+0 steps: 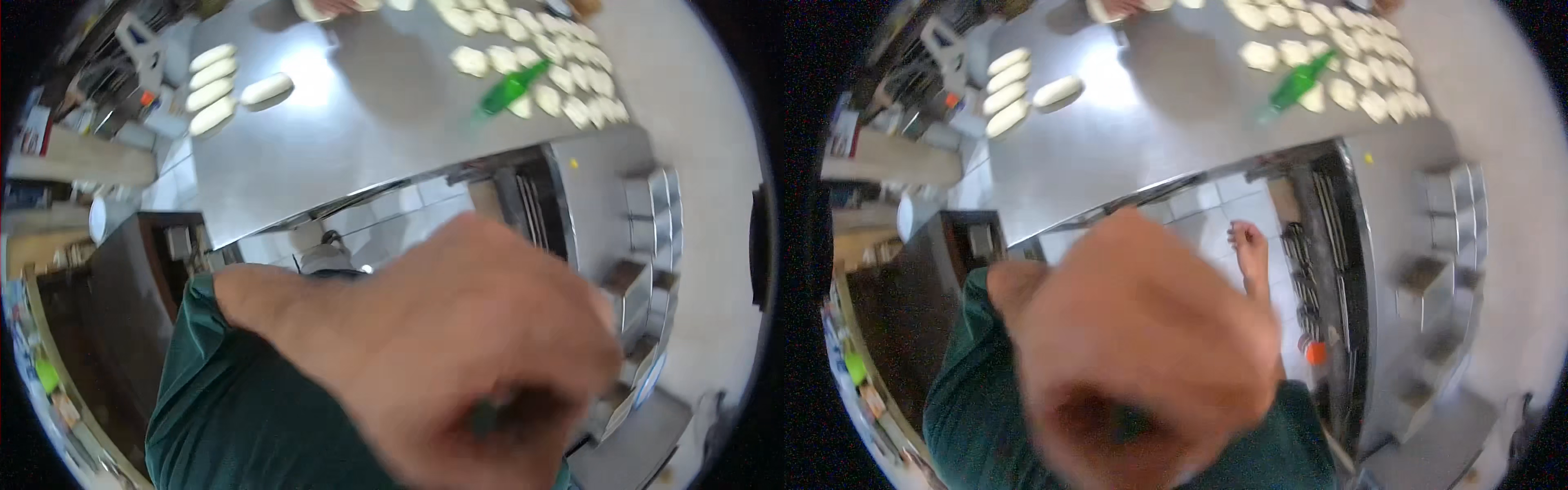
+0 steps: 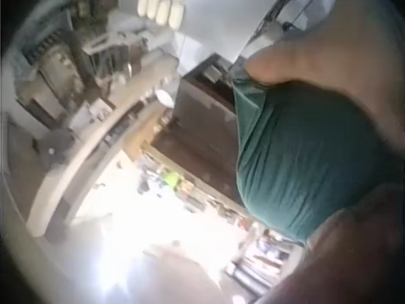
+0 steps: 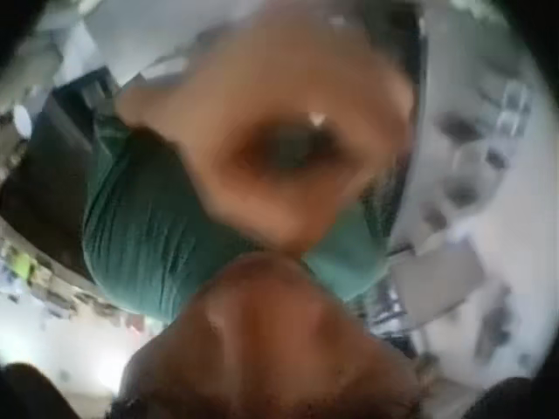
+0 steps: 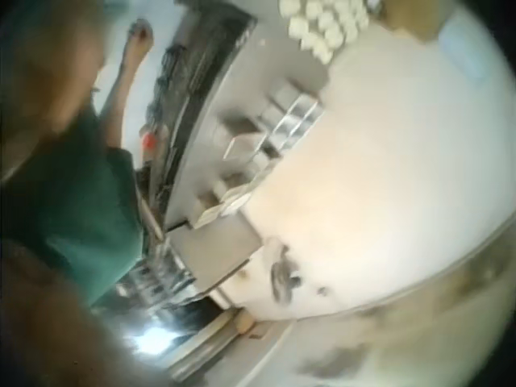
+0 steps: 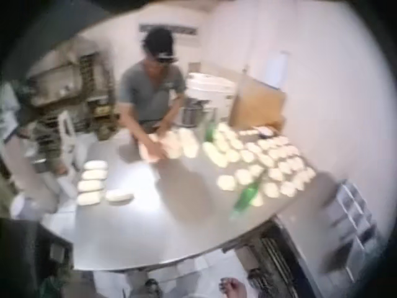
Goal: The person flattens dough portions using a glass bottle, rolls them into cylinders by hand, and places the shaped dough rolls into baking pans.
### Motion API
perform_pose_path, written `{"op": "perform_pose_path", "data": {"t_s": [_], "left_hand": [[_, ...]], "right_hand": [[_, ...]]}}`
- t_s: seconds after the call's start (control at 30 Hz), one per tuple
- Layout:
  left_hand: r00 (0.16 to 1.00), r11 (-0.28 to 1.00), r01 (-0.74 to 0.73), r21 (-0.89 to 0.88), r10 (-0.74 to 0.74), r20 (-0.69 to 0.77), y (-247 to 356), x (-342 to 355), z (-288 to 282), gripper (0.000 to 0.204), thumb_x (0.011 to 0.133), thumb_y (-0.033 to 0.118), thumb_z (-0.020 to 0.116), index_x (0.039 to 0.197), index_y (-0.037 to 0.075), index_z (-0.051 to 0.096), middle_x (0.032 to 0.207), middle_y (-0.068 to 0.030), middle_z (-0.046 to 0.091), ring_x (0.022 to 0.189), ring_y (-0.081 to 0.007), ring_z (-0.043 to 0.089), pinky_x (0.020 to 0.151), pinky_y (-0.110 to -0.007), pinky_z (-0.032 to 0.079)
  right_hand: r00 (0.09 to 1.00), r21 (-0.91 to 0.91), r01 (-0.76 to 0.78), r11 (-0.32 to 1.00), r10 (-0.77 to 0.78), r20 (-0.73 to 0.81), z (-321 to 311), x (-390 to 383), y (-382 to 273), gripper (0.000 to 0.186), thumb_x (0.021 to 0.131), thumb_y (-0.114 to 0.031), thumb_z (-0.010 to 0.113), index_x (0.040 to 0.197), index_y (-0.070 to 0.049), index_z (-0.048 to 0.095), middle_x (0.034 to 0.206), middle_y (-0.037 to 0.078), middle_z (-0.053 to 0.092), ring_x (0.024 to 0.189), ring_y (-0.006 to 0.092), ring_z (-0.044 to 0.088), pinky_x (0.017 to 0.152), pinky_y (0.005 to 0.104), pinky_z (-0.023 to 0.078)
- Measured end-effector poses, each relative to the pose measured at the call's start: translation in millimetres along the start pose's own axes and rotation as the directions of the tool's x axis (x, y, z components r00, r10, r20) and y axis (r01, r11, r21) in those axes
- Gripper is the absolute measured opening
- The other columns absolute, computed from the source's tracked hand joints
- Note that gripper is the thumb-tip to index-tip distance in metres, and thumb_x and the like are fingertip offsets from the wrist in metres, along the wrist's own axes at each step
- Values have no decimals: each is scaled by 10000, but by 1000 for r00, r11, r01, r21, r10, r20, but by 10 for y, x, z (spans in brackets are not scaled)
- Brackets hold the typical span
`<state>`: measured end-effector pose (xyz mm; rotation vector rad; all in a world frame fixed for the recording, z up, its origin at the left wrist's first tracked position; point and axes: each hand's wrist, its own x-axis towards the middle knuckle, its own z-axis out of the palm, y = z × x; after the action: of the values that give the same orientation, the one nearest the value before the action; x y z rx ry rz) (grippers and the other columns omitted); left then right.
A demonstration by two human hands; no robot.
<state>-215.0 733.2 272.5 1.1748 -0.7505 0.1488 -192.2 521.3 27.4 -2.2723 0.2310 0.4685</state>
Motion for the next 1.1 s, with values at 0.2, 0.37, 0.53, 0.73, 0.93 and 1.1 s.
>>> {"op": "perform_pose_path", "data": {"t_s": [0.2,0.37,0.53,0.73,0.93,1.1], "left_hand": [[760,785,614,85,-558,-332,-401,-898,-1050,155,954,103,574,823,70,651,759,-13,607,673,-124,518,687,-282,438],[256,586,769,-255,-647,-718,-681,-1693,-1266,241,1064,195,539,1076,23,708,1050,-76,702,874,-176,597,817,-300,476],[-187,725,591,-355,-304,-934,-692,-2296,-1188,232,1041,232,580,1162,57,673,1040,-56,664,941,-148,585,840,-272,447],[-342,886,168,-432,-359,-868,-1520,-2439,-1977,427,1076,371,540,1339,41,598,1235,-116,649,1081,-195,626,983,-324,468],[-102,729,-620,-291,-442,-891,-2164,-2125,-3247,778,1039,659,434,1538,65,381,1393,-197,573,1266,-297,568,1065,-448,456],[-17,636,-748,-189,-303,-953,-2049,-2196,-2953,650,1046,641,421,1325,74,571,1058,-147,672,959,-258,652,914,-430,524]], "right_hand": [[681,234,654,720,-694,233,1500,1260,-1280,189,925,-78,662,1104,-37,705,918,90,702,812,238,652,749,338,525],[46,-162,986,22,-988,144,2867,2129,-2661,542,895,-330,721,1361,-100,565,1235,114,623,1162,261,597,955,384,500],[-124,-197,954,-227,-895,429,3571,2642,-3063,653,896,-454,688,1392,-57,537,1264,127,629,1106,278,626,957,400,505],[178,-168,984,60,-393,902,3695,2822,-3649,627,936,-490,634,1352,-23,583,1241,125,638,1029,313,645,927,412,509],[134,-116,933,342,-30,991,3336,2334,-3987,550,966,-474,608,1282,-25,641,1177,130,656,997,332,644,902,421,517],[-62,198,973,118,-692,719,3520,1934,-3775,533,956,-464,613,1276,-39,646,1171,139,659,1019,337,635,909,422,514]]}}
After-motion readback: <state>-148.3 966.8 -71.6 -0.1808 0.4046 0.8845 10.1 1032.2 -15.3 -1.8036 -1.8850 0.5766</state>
